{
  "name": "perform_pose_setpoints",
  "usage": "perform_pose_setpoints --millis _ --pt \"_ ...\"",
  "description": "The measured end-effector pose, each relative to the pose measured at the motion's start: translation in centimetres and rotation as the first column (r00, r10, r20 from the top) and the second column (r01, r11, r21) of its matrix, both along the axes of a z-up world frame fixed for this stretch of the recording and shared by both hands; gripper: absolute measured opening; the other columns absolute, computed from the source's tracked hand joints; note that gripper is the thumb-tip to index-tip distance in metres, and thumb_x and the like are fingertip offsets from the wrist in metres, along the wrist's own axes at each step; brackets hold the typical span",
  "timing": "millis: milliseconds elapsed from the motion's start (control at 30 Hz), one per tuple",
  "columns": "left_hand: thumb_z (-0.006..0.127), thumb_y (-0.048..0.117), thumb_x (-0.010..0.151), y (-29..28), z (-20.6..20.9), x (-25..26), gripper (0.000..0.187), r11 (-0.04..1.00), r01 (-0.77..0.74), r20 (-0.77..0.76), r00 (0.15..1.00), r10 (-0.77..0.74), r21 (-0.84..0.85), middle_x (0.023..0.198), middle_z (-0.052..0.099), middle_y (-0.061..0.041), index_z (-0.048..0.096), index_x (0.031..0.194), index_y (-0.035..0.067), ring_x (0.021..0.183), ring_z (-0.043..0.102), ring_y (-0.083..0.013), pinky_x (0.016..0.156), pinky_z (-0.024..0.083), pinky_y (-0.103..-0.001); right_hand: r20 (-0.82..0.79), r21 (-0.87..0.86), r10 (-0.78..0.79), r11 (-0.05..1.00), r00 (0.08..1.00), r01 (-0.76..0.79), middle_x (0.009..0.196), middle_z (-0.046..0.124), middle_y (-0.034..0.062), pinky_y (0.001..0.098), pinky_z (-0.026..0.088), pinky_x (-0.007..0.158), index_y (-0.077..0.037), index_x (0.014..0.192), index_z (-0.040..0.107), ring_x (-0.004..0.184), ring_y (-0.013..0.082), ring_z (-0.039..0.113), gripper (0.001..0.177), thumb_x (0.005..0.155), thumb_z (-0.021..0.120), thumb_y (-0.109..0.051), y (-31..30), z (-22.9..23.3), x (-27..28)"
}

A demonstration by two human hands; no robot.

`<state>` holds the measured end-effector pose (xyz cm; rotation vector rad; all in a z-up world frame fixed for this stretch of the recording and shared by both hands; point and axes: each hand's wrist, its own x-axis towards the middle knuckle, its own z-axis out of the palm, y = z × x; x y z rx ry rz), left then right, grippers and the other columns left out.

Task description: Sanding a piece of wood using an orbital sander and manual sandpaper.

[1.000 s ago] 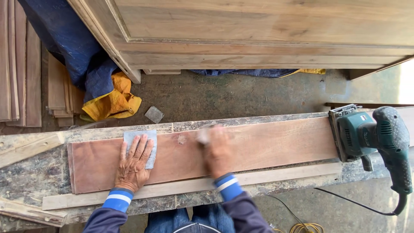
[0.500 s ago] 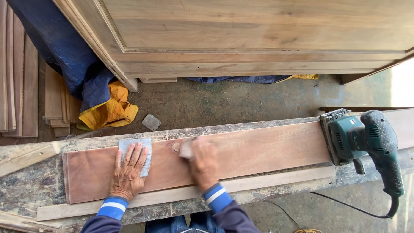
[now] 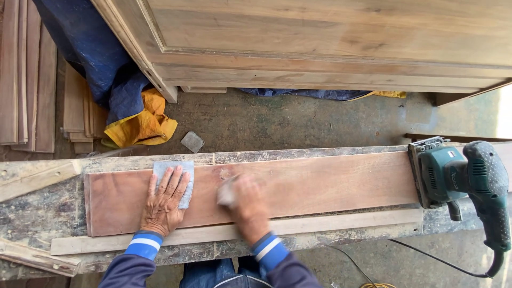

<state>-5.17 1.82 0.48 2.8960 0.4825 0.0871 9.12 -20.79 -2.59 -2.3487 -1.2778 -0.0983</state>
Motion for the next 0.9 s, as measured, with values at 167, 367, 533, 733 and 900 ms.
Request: perform_pose_setpoints --millis 167,367,533,733,900 --pt "0.059 0.028 0.089 0.3 0.1 0.2 0.066 1.000 0.017 -0.015 1.000 -0.017 0.010 0.163 0.037 -0.007 0.044 0.152 0.017 0.151 0.033 -0.0285 0.124 0.021 -0.058 -0.048 -0.093 -0.003 0.996 0.999 -0.001 0.152 0.051 0.0198 0.0542 0.030 0.122 -0.003 0.148 0.048 0.143 0.0359 0.046 0.064 0.091 0.069 -0.021 -6.6 -0.4 4.7" --pt "0.059 0.029 0.088 0.5 -0.2 0.0 0.068 0.999 0.035 -0.010 0.999 -0.035 -0.006 0.164 0.034 -0.009 0.042 0.152 0.015 0.152 0.030 -0.0305 0.124 0.018 -0.059 0.190 -0.188 -0.516 0.816 0.835 0.547 0.153 0.053 0.0205 0.0587 0.035 0.121 -0.008 0.149 0.048 0.142 0.0393 0.051 0.046 0.109 0.055 -0.029 -16.3 -2.0 14.1" --pt "0.058 0.028 0.089 0.4 -0.3 0.1 0.068 0.998 0.052 -0.025 0.998 -0.053 -0.028 0.165 0.033 -0.010 0.042 0.153 0.014 0.152 0.029 -0.0321 0.125 0.016 -0.060 0.068 -0.068 -0.403 0.911 0.913 0.407 0.156 0.044 0.0263 0.0571 0.032 0.123 -0.010 0.146 0.048 0.148 0.0452 0.038 0.045 0.107 0.051 -0.032 -4.3 -2.7 2.0" --pt "0.058 0.026 0.087 1.0 -1.5 -0.2 0.071 0.997 0.064 -0.025 0.998 -0.065 -0.037 0.166 0.032 -0.010 0.041 0.155 0.013 0.155 0.028 -0.0319 0.126 0.013 -0.060 -0.162 0.009 -0.074 0.997 0.984 0.076 0.152 0.047 0.0254 0.0559 0.028 0.122 0.003 0.149 0.044 0.146 0.0394 0.042 0.065 0.097 0.066 -0.030 1.8 2.7 -1.8" --pt "0.058 0.028 0.090 0.9 -1.6 -0.4 0.071 0.997 0.069 0.012 0.998 -0.068 -0.041 0.167 0.030 -0.012 0.039 0.156 0.012 0.155 0.025 -0.0339 0.124 0.012 -0.062 0.273 -0.156 -0.553 0.782 0.787 0.603 0.143 0.058 0.0220 0.0554 0.038 0.112 -0.002 0.133 0.062 0.134 0.0388 0.054 0.045 0.104 0.061 -0.037 -9.6 0.0 9.3"
